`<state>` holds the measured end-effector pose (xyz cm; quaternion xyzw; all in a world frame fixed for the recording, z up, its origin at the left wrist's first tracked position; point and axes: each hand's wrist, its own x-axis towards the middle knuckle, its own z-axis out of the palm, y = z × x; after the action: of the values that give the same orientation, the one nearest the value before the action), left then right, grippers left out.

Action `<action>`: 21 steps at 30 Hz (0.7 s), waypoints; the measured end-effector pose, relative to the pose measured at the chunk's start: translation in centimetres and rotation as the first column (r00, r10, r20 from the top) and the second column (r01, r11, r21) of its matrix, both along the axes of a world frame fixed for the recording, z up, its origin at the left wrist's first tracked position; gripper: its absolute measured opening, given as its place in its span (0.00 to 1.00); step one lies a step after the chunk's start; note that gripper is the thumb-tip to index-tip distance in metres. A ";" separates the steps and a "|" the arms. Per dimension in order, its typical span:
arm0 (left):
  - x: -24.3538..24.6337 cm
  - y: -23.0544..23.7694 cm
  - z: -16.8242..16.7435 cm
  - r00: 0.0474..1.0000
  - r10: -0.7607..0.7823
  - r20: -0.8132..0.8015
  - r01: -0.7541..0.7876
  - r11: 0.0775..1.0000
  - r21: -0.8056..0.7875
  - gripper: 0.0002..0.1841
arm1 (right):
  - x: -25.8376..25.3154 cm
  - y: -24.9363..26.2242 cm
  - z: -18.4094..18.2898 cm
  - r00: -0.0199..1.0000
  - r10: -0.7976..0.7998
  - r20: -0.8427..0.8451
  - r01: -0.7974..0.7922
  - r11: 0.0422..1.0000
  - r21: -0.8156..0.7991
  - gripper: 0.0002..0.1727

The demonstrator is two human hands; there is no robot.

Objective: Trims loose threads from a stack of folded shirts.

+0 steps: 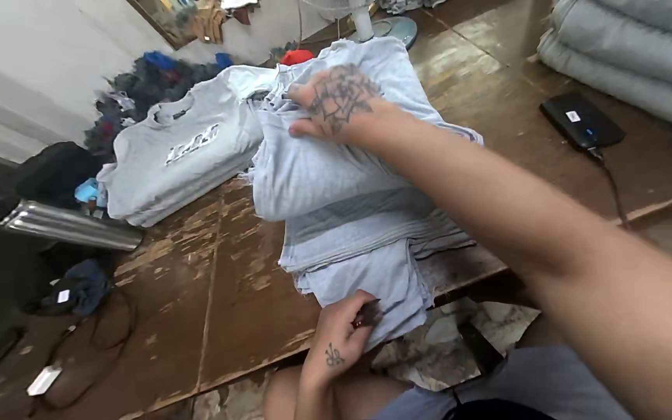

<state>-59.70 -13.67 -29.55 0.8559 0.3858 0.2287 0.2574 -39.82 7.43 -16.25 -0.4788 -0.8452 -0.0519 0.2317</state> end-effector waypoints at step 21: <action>-1.0 -1.2 3.8 0.992 0.113 -0.062 -0.102 0.983 0.150 0.10 | 5.5 -20.1 -15.2 0.897 0.138 -0.420 -0.106 0.990 0.097 0.09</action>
<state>-60.69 -14.84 -25.77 0.8579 0.4225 0.2398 0.1675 -34.32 -12.64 -31.41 -0.4160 -0.8002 0.0381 0.4304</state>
